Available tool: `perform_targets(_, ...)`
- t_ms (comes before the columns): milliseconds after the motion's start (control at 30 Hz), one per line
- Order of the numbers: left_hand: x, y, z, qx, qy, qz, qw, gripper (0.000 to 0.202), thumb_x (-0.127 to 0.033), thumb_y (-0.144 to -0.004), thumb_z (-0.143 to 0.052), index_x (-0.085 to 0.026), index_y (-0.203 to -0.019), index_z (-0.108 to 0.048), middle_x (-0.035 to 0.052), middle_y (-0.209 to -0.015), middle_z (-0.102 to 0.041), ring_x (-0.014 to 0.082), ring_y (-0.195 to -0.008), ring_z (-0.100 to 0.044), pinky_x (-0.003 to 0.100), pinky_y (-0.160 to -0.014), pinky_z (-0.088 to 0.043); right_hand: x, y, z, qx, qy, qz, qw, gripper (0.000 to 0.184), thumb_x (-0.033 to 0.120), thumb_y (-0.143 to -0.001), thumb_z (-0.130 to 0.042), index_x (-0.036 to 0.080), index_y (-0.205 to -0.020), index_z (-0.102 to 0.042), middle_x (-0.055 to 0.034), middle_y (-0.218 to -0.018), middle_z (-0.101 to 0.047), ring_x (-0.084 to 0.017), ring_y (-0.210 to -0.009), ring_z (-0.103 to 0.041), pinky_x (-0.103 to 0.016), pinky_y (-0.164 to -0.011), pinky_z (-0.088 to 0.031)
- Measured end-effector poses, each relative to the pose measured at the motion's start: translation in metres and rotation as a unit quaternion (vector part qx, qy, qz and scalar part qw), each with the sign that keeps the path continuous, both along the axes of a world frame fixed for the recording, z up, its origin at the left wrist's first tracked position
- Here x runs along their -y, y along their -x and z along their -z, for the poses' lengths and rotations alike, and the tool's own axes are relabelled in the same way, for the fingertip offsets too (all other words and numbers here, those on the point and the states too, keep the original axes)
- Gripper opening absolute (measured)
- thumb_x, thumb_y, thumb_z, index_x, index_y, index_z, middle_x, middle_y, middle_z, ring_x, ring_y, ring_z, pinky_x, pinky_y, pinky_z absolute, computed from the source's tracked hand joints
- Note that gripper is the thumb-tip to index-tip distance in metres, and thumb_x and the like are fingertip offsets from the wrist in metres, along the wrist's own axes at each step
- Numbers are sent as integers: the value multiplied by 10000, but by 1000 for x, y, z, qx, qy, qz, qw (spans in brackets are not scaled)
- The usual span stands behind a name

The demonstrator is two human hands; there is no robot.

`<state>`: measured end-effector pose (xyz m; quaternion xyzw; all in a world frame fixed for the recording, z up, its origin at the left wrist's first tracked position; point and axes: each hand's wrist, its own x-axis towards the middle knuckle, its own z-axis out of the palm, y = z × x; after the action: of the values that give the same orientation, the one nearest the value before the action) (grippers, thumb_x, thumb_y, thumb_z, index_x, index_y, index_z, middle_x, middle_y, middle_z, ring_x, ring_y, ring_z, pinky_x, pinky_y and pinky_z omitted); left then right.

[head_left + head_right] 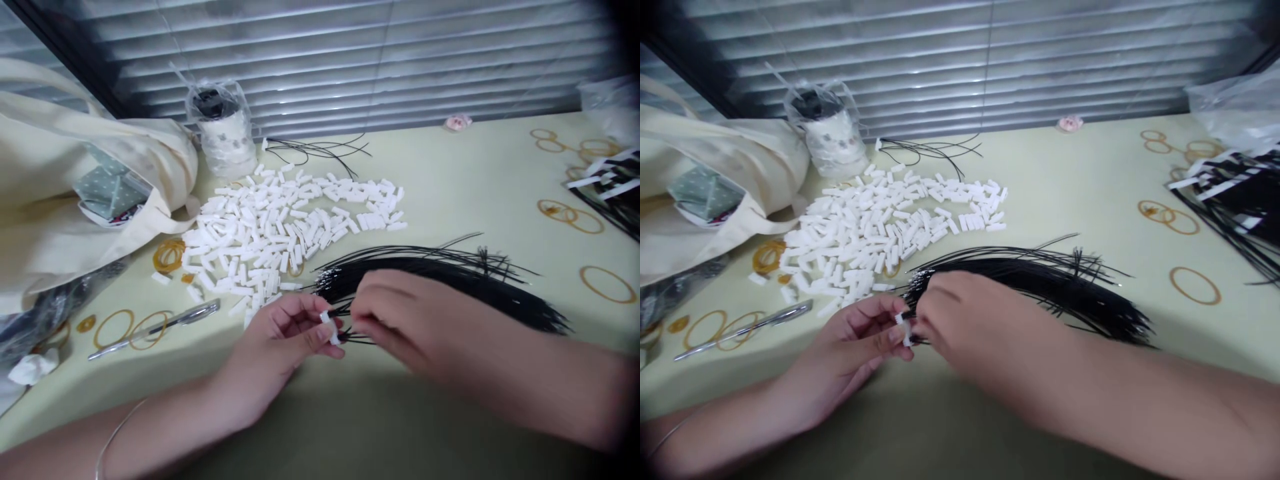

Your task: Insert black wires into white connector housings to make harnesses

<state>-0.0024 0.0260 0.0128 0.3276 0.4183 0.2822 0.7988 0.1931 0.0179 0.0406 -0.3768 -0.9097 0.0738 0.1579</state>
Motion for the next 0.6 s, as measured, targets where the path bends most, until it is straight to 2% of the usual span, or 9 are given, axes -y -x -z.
perform_targets(67, 0, 0, 1, -6, -12, 12, 1000, 152, -192, -752, -722, -184, -881, -642, -20, -795, -630, 97, -746, -613, 222, -701, -519, -21, -7, -2, -24, 53, 60, 996, 223, 179, -928, -414, 137, -799, -590, -35, -810, -557, -126, -740, -499, -253, -660, -404)
perform_targets(133, 0, 1, 1, -27, -24, 35, 999, 149, -215, -770, -708, -184, -891, -626, -28, -771, -626, 93, -726, -622, 225, -716, -504, -43, -11, 2, -32, 95, 111, 989, 151, 209, -901, -478, 146, -946, -607, -65, -981, -555, -152, -874, -509, -283, -751, -410)
perform_targets(200, 0, 2, -1, -52, -34, 55, 997, 155, -236, -779, -698, -177, -895, -613, -30, -760, -630, 90, -701, -635, 222, -719, -488, -59, -14, 10, -18, 124, 110, 986, 133, 203, -868, -524, 147, -937, -624, -68, -992, -552, -160, -893, -504, -292, -773, -405)
perform_targets(267, 1, 2, -2, -64, -39, 61, 995, 161, -244, -780, -697, -172, -893, -609, -31, -759, -635, 82, -683, -640, 205, -706, -475, -68, -14, 19, -8, 146, 101, 984, 106, 186, -860, -525, 144, -858, -622, -48, -914, -560, -139, -829, -502, -268, -734, -400)
perform_targets(333, 1, 2, -3, -66, -42, 63, 995, 163, -244, -777, -700, -171, -890, -608, -34, -750, -638, 74, -675, -641, 189, -695, -467, -70, -14, 25, -8, 157, 106, 982, 110, 167, -864, -504, 142, -807, -595, -30, -859, -560, -122, -785, -490, -248, -702, -390)
perform_targets(433, 1, 2, -1, -60, -41, 60, 996, 160, -232, -774, -705, -171, -888, -612, -36, -746, -638, 70, -676, -638, 184, -694, -471, -66, -14, 25, -13, 158, 135, 978, 103, 168, -864, -484, 144, -795, -556, -27, -847, -562, -120, -760, -482, -243, -667, -379)
perform_targets(600, 1, 2, 4, -14, -21, 30, 999, 160, -195, -765, -713, -178, -902, -632, -21, -782, -650, 91, -726, -632, 216, -709, -513, -45, -17, 5, -25, 145, 192, 970, 159, 211, -898, -403, 154, -812, -524, -33, -779, -570, -127, -646, -473, -256, -566, -340)
